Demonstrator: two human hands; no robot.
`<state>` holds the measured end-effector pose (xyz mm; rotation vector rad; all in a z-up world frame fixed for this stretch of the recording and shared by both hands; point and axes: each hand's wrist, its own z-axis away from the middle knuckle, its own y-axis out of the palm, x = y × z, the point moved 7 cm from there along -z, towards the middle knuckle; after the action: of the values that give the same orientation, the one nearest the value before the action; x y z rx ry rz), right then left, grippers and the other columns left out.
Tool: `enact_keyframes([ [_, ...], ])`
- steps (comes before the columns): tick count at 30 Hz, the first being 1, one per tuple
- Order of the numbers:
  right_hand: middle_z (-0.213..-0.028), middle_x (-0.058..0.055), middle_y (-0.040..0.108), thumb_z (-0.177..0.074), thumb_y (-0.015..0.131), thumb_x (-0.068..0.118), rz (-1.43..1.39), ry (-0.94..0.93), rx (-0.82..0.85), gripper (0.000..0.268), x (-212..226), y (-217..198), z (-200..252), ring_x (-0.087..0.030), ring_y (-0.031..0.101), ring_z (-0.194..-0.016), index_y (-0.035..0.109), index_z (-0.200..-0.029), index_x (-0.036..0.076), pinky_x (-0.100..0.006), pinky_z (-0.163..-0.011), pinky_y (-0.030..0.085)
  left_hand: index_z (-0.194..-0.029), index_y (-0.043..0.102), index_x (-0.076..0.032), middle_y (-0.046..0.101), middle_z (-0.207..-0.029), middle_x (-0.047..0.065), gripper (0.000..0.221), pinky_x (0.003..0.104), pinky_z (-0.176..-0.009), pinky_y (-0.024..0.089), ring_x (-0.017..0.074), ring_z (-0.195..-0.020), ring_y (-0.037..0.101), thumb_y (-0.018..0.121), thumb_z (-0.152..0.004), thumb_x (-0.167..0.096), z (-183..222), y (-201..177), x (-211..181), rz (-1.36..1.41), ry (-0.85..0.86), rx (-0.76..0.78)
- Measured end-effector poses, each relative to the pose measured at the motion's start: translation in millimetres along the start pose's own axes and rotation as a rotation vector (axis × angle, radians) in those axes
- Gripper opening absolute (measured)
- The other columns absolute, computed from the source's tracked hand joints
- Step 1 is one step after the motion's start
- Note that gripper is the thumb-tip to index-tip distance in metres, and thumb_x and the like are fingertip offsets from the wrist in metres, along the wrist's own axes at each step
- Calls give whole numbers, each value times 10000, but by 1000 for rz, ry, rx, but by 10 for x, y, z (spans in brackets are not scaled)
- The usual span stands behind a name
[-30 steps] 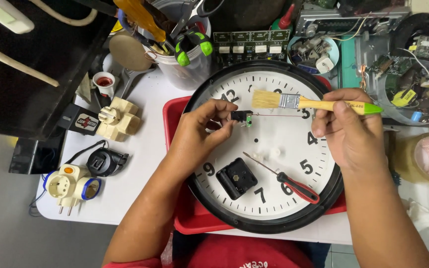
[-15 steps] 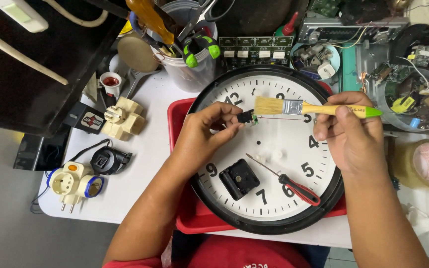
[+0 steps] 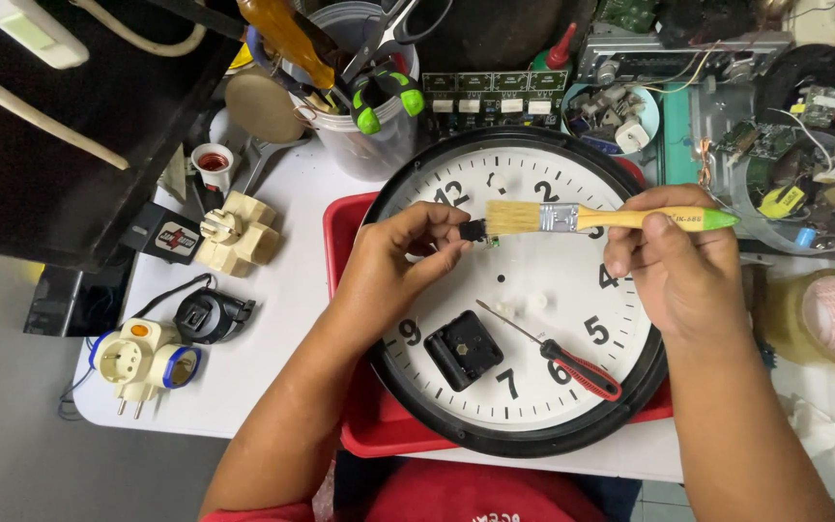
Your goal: Cleaning the internal components and face of a wall clock using a small brush during a repair process.
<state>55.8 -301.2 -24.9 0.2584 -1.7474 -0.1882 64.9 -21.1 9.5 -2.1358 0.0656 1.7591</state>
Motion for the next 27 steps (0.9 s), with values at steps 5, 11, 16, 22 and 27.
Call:
enact_keyframes([
  [5, -907, -138, 655, -1043, 623, 218, -14, -5, 42, 197, -9, 22, -20, -180, 607, -630, 623, -1152, 55, -287, -619, 533, -1176, 710, -89, 718, -935, -40, 243, 194, -782, 543, 36, -839, 627, 747, -938, -124, -17, -5, 12, -12, -6, -14],
  [11, -859, -194, 658, -1030, 603, 155, -52, -84, 16, 219, -153, -24, -59, -193, 647, -575, 602, -1149, -29, -285, -581, 573, -1132, 730, -64, 747, -884, 29, 246, 274, -796, 580, 123, -824, 687, 771, -892, -96, -28, 3, 40, -27, -1, -34],
  [16, -825, -226, 659, -1011, 583, 86, -95, -165, 7, 245, -144, -29, -88, -175, 682, -554, 597, -1153, -114, -265, -573, 602, -1078, 766, -61, 792, -813, 70, 239, 344, -806, 603, 181, -773, 721, 802, -844, -94, -70, 11, 52, -81, -67, -59],
  [22, -796, -223, 648, -1009, 588, 85, -93, -142, 42, 249, -158, 0, -90, -169, 670, -554, 612, -1140, -125, -262, -584, 594, -1100, 764, -30, 789, -836, 128, 248, 395, -825, 604, 222, -800, 722, 783, -853, -48, -36, 5, 63, -77, -113, -91],
  [27, -794, -207, 630, -1022, 578, 95, -89, -123, 68, 247, -137, 17, -79, -162, 658, -562, 601, -1147, -117, -258, -594, 583, -1080, 768, -29, 784, -819, 128, 235, 396, -818, 601, 227, -791, 714, 791, -848, -53, -31, 5, 42, -75, -110, -100],
])
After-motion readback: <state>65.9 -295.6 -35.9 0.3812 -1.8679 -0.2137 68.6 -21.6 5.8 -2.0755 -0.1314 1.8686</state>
